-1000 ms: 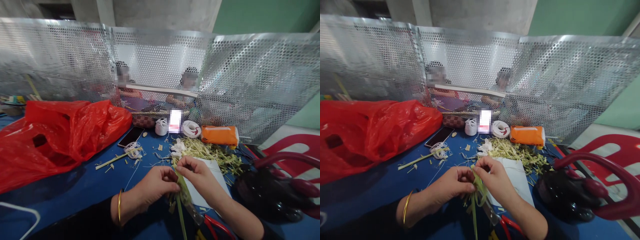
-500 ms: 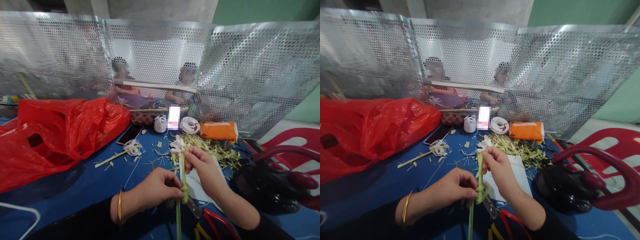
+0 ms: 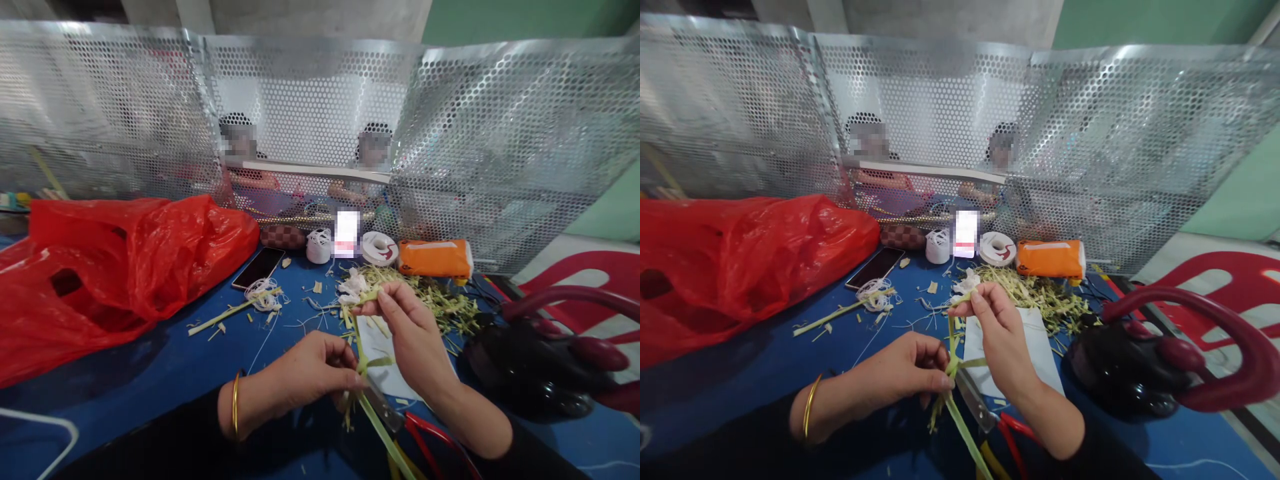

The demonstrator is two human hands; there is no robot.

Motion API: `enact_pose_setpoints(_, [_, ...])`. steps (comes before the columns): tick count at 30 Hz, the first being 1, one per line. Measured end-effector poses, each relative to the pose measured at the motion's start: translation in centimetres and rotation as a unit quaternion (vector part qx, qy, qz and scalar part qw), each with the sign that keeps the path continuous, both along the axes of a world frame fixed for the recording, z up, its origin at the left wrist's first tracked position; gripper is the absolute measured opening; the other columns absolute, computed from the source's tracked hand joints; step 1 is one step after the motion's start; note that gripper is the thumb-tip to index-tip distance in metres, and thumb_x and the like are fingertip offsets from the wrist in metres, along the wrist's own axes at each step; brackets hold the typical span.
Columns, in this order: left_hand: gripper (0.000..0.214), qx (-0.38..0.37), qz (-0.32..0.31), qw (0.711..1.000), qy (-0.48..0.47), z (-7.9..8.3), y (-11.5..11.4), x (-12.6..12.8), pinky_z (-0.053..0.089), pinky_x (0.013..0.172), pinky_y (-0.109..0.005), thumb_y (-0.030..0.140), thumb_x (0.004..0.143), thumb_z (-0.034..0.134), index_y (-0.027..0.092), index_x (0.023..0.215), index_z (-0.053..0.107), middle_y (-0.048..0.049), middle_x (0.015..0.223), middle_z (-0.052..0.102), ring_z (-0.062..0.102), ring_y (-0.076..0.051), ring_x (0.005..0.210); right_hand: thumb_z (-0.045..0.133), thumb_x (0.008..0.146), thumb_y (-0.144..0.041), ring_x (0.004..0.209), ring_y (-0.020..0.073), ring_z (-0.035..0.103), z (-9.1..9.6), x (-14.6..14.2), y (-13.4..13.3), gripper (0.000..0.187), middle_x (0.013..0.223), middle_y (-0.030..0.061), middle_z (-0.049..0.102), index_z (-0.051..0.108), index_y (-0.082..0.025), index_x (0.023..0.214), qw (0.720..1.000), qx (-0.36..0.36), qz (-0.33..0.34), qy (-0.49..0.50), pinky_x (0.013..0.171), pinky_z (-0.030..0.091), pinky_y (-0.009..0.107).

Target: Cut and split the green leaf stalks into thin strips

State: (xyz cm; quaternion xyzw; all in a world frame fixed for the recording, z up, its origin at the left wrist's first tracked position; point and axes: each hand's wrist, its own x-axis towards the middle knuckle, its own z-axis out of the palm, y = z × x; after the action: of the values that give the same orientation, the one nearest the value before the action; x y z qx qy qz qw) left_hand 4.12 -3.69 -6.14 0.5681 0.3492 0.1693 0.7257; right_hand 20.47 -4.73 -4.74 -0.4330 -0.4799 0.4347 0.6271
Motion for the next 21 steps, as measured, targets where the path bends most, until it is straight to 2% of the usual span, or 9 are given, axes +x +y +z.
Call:
enact_pose_setpoints(5, [0.018, 0.007, -0.006, 1.000, 0.017, 1.0, -0.2, -0.1, 0.030, 0.047, -0.020, 0.030, 0.067, 0.068, 0.016, 0.071, 0.058, 0.0047, 0.059, 0.056, 0.050, -0.008, 0.049, 0.054, 0.091, -0.032, 0.082, 0.0163, 0.066, 0.0, -0.3, 0.0, 0.012, 0.072, -0.0027, 0.067, 0.051, -0.023, 0.083, 0.999, 0.010, 0.052, -0.005, 0.082, 0.048, 0.031])
enact_pose_setpoints(13, [0.011, 0.048, 0.010, 0.998, 0.046, 1.4, 0.1, 0.0, 0.033, 0.049, -0.021, 0.025, 0.068, 0.063, 0.015, 0.065, 0.059, 0.0054, 0.056, 0.051, 0.045, -0.008, 0.049, 0.052, 0.091, -0.028, 0.091, 0.0155, 0.065, 0.1, -0.5, -0.6, 0.010, 0.083, -0.0010, 0.069, 0.052, -0.023, 0.083, 0.993, 0.050, 0.102, -0.040, 0.088, 0.046, 0.030])
enact_pose_setpoints(17, [0.014, 0.069, 0.020, 0.997, 0.040, 1.2, 0.4, -0.1, 0.036, 0.051, -0.022, 0.028, 0.069, 0.064, 0.015, 0.069, 0.061, 0.0044, 0.060, 0.053, 0.046, -0.008, 0.050, 0.049, 0.092, -0.028, 0.096, 0.0166, 0.063, 0.1, -0.3, -0.4, 0.009, 0.092, 0.0016, 0.069, 0.055, -0.023, 0.088, 0.990, 0.052, 0.097, -0.092, 0.091, 0.044, 0.032])
enact_pose_setpoints(21, [0.019, 0.072, 0.078, 0.994, 0.030, 1.4, 0.7, -0.4, 0.029, 0.046, -0.020, 0.034, 0.073, 0.063, 0.016, 0.069, 0.058, 0.0049, 0.057, 0.053, 0.045, -0.006, 0.046, 0.050, 0.091, -0.029, 0.100, 0.0176, 0.061, 0.5, 0.1, -0.1, 0.017, 0.103, 0.0048, 0.067, 0.055, -0.022, 0.106, 0.981, 0.058, 0.050, -0.180, 0.090, 0.044, 0.031])
